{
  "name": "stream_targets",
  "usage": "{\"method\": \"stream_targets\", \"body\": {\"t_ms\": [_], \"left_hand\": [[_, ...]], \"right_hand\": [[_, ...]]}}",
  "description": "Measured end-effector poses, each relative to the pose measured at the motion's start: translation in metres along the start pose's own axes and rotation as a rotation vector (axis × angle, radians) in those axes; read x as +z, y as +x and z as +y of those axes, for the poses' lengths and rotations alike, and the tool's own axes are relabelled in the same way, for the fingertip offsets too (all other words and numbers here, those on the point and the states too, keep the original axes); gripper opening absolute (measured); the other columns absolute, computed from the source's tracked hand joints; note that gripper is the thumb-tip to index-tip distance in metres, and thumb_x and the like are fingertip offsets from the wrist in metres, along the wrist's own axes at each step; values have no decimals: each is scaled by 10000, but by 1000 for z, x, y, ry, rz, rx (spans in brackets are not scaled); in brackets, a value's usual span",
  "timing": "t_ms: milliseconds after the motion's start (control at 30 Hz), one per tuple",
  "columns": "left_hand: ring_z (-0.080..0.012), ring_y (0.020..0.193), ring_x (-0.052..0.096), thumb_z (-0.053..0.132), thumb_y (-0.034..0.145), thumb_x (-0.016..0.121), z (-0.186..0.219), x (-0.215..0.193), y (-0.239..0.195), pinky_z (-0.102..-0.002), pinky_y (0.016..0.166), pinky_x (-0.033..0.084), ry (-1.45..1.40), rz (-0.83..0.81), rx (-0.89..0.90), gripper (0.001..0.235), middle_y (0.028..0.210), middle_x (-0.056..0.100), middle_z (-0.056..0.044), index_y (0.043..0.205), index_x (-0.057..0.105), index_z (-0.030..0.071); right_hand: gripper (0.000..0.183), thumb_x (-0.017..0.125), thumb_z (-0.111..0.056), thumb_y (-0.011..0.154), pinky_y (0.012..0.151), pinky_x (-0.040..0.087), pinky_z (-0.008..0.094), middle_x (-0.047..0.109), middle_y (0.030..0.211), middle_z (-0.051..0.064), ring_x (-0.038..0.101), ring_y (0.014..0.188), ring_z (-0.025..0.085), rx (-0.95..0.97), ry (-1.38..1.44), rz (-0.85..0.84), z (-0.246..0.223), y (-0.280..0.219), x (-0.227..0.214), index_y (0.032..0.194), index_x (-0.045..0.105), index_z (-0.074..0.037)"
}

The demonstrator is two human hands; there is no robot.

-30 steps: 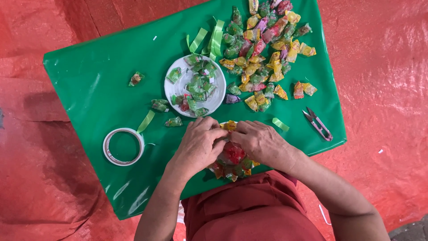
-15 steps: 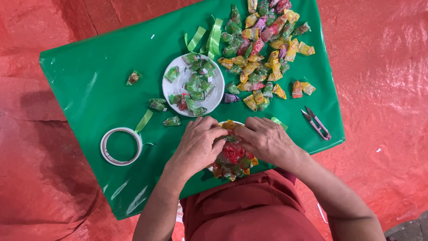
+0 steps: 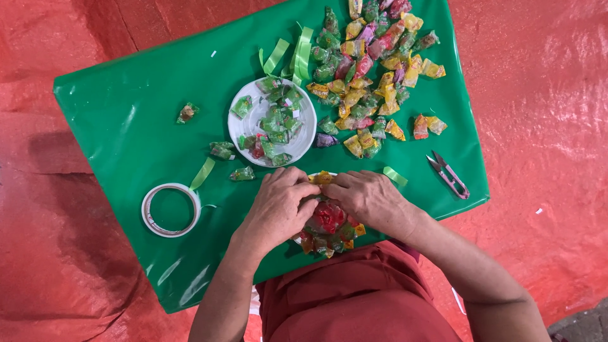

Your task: The person repeatedly picks small wrapped candies from a pile on a green table, places them into a decorative paper bowl, and arranges them. A roll of tape, a plate of candies, and a pair of scissors are visible on the table.

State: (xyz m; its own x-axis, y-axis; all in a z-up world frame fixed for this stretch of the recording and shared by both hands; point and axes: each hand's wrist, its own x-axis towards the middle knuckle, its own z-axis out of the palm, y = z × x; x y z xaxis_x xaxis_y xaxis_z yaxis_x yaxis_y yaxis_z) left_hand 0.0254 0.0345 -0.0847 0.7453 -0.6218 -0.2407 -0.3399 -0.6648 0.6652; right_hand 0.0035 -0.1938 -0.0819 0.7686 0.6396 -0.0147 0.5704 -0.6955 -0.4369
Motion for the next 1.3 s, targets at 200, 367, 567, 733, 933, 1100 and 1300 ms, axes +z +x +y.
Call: {"method": "stream_targets", "body": {"t_ms": [200,367,567,733,933,1100,1300], "left_hand": [[-285,997,595,288,947,684,-1,0,-1,-433,823,491,-10,25,17,193,1035,582,-37,1104,771,218],[-286,1010,612,283,920,708,0,-6,-9,-445,841,495,-1,68,34,228,1042,608,-45,1130,766,218],[-291,1041,650,227,928,694,17,-23,-28,-438,836,517,-64,279,56,219,1048,644,-48,1131,764,184],[-266,1041,668,266,970,659,20,-22,-43,-433,862,524,-135,438,51,210,1053,667,-20,1152,746,209],[-300,1058,684,226,953,695,14,-18,-48,-453,886,535,-172,497,67,203,1035,684,-51,1141,754,173],[-294,1046,709,218,971,696,7,-11,-43,-435,904,548,-253,580,78,174,1011,708,-60,1120,763,156],[-292,1020,731,181,960,716,12,-13,-34,-425,907,572,-298,684,75,158,974,735,-63,1096,783,137]], "right_hand": [[72,589,-148,983,578,546,326,595,797,4,681,731,205,11,17,14,-5,4,-16,923,625,-164],[100,648,-223,980,555,523,290,593,762,19,675,700,179,55,160,35,10,4,-46,1022,712,-158],[126,581,-183,1082,588,530,340,533,836,59,609,645,246,129,-219,295,63,43,-26,1057,696,-140],[308,748,-466,892,628,524,387,530,858,19,633,736,217,289,-358,186,79,71,15,990,675,-182],[177,677,-331,958,621,537,358,507,891,6,623,713,209,270,-319,274,75,68,13,882,613,-185],[97,654,-256,1005,702,561,380,555,921,29,670,783,258,233,-162,318,84,47,-1,990,618,-167],[63,655,-154,995,635,553,343,626,887,70,684,726,243,81,-152,370,73,74,22,991,718,-162]]}}
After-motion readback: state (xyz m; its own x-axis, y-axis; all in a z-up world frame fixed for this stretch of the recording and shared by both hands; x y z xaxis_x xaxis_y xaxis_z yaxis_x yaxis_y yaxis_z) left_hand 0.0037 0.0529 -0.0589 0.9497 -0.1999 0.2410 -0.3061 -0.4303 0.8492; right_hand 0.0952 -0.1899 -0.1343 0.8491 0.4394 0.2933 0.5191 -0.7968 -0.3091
